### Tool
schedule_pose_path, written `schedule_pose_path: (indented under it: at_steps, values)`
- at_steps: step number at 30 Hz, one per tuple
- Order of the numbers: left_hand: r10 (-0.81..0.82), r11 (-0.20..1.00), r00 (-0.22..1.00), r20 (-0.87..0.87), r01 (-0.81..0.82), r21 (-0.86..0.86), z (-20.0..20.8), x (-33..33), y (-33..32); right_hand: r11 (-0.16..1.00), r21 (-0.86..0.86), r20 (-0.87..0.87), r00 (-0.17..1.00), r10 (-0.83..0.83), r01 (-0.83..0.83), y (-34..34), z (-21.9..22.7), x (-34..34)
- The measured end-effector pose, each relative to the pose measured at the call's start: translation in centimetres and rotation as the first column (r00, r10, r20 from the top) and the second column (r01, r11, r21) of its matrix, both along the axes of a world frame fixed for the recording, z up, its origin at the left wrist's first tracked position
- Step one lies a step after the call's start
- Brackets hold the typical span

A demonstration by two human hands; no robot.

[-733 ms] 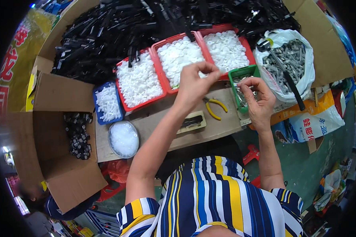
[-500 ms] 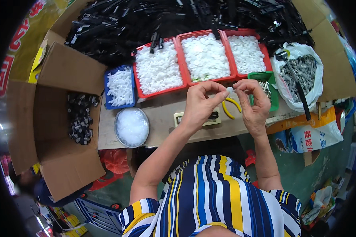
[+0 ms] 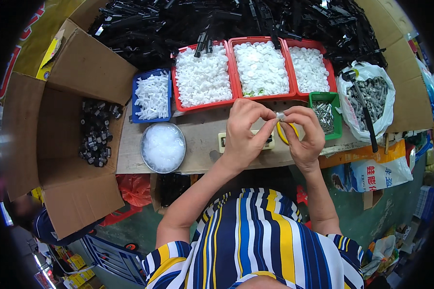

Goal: The person assembles small black plastic components using a wooden jig, pliers, and a hammer. They insert white plastic pieces and metal pins into the black parts, secure them with the jig, and tap them with a hammer. Finished units are placed into a cardboard box.

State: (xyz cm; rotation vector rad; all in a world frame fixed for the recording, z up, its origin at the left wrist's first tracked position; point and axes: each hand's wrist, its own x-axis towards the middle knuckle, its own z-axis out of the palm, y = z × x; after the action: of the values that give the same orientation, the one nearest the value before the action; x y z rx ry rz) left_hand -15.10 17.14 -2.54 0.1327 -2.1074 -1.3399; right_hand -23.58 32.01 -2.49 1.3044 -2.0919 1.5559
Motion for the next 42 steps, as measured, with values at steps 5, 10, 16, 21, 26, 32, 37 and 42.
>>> schedule_pose_path:
  at_steps: [5,10,16,21,26,32,37,42]
  values:
    - [0.030,0.966,0.995,-0.095,-0.053,-0.253,0.4,0.2,0.6,0.999,-0.034,0.368,0.928,0.052,-0.042,1.1,-0.5,0.0]
    - [-0.028,0.997,0.999,-0.018,0.026,-0.076,0.0,0.9,0.7,0.988,-0.071,0.449,0.880,0.153,-0.135,1.7,-1.2,-0.2]
    - [-0.060,0.991,0.995,0.076,0.050,0.127,0.0,2.1,0.7,0.965,-0.214,0.697,0.669,0.260,-0.153,1.0,-1.0,1.6]
    - [-0.036,0.999,0.998,0.060,0.034,0.026,-0.9,3.0,-0.2,0.956,-0.213,0.639,0.711,0.294,-0.203,0.3,-1.7,1.9]
    - [-0.044,0.997,0.998,0.044,0.046,-0.055,-1.2,3.8,-1.0,0.965,0.071,0.329,0.919,0.218,-0.254,-0.2,-0.1,1.4]
    - [-0.060,0.997,0.996,0.073,0.064,-0.047,-1.5,4.4,-1.4,0.958,0.087,0.389,0.894,0.221,-0.274,-0.3,-0.8,2.1]
    - [-0.054,0.998,0.993,0.107,0.058,-0.037,-1.9,4.9,-1.5,0.944,0.124,0.368,0.897,0.243,-0.307,-0.3,-1.0,2.4]
    - [0.041,0.990,0.992,0.117,-0.025,-0.139,-2.4,5.5,-1.5,0.915,0.240,0.290,0.923,0.251,-0.324,-0.7,-0.9,2.1]
